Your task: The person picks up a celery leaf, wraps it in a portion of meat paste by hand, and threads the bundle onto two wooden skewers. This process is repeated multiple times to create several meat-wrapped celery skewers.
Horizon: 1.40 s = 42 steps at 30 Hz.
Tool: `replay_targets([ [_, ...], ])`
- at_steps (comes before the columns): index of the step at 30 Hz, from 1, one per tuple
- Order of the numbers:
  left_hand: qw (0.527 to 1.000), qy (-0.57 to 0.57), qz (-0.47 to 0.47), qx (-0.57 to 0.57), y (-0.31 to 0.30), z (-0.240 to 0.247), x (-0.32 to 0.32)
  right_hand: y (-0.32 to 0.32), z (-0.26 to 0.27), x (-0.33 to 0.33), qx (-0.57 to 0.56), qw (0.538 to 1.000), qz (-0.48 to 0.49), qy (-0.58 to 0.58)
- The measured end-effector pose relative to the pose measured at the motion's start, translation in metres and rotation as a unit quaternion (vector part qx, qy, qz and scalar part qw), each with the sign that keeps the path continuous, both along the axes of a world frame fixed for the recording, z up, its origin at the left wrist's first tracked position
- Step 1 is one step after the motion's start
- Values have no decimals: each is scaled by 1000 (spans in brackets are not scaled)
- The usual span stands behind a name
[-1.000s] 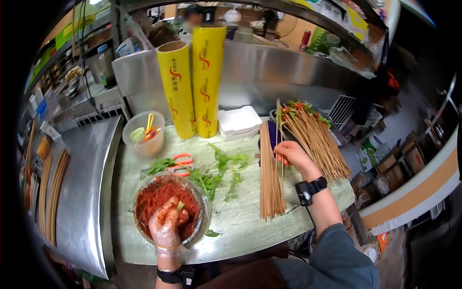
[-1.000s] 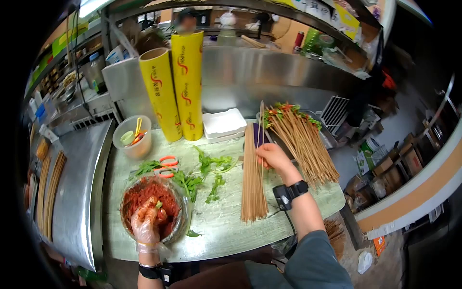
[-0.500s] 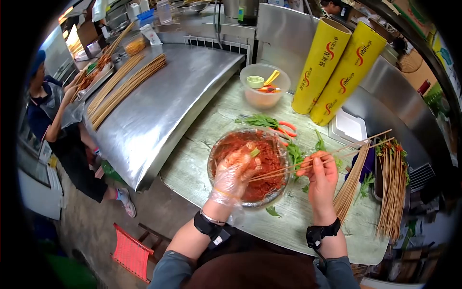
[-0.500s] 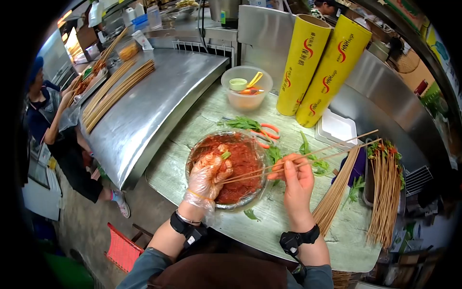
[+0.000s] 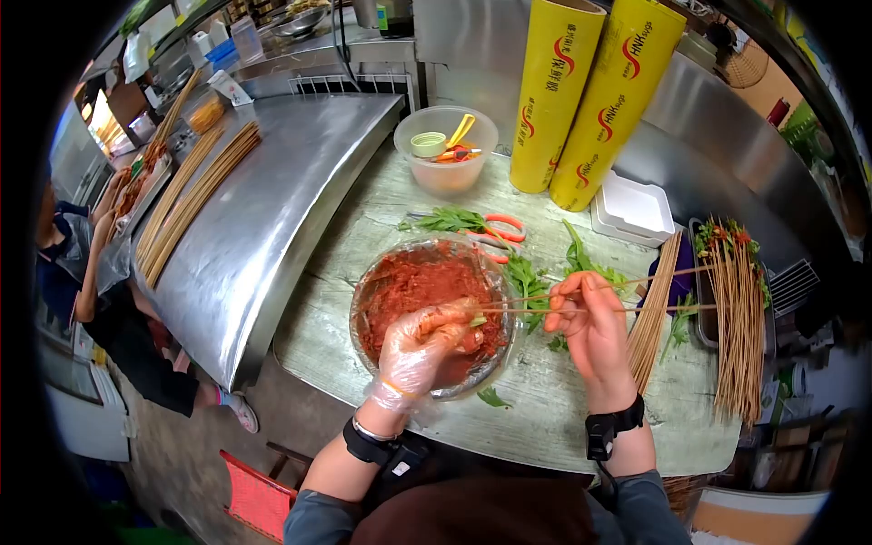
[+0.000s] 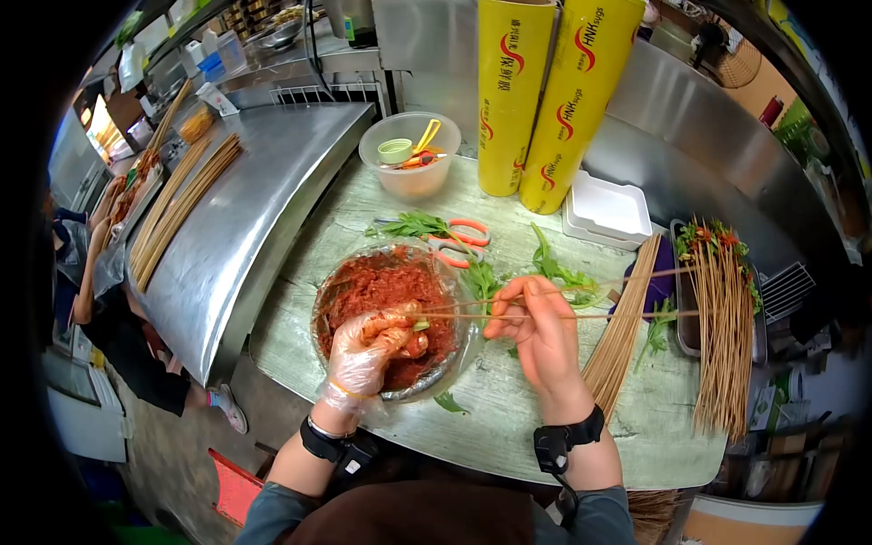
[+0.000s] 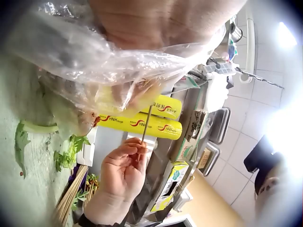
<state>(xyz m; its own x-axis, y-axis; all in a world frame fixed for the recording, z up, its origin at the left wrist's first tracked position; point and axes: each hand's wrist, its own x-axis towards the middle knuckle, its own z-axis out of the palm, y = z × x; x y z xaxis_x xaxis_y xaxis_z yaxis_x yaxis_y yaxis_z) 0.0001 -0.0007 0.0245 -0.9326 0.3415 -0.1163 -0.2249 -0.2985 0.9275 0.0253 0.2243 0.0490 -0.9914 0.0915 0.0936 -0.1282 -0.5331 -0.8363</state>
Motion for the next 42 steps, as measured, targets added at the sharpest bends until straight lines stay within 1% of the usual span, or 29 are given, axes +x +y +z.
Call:
replay_targets([
  [3, 1000, -3, -2, -18, 0, 2, 1, 3, -7, -3, -1, 1000, 11, -9],
  [6, 1000, 21, 7, 2, 0, -4, 0, 3, -7, -3, 4, 1000, 7, -15],
  [9, 998, -15, 6, 57, -1, -2, -1, 4, -9, -3, 16, 1000, 3, -20],
  [12, 997, -40, 0, 67, -1, -2, -2, 3, -8, -2, 40, 999, -11, -25],
  [15, 979, -79, -27, 187, -4, -7, -4, 1, -3, 0, 76, 996, -25, -27],
  [19, 991, -58, -19, 118, 0, 2, -1, 0, 2, 3, 111, 992, -40, -35],
  [21, 994, -63, -21, 83, 0, -1, -2, 0, 2, 3, 106, 993, -40, -35],
  [25, 992, -78, -28, 98, -1, -2, -1, 1, 0, 3, 98, 994, -43, -31],
  [30, 986, -101, -34, 132, -2, -3, -3, 1, 1, 4, 116, 993, -31, -10],
  [34, 982, -99, -15, 161, -2, -4, -3, -2, 9, 8, 127, 992, -24, 4],
  [36, 976, -103, 9, 189, -4, -2, -5, -1, 15, 13, 147, 986, -51, 54],
  [37, 968, -108, 27, 223, -4, -1, -6, -1, 19, 15, 157, 982, -63, 80],
  [38, 959, -113, 46, 257, -2, 0, -7, -3, 25, 19, 142, 983, -49, 102],
  [40, 937, -136, 67, 315, -3, 4, -8, -13, 27, 25, 181, 971, -39, 153],
  [42, 925, -136, 81, 345, -3, 6, -8, -20, 28, 28, 233, 949, -29, 211],
])
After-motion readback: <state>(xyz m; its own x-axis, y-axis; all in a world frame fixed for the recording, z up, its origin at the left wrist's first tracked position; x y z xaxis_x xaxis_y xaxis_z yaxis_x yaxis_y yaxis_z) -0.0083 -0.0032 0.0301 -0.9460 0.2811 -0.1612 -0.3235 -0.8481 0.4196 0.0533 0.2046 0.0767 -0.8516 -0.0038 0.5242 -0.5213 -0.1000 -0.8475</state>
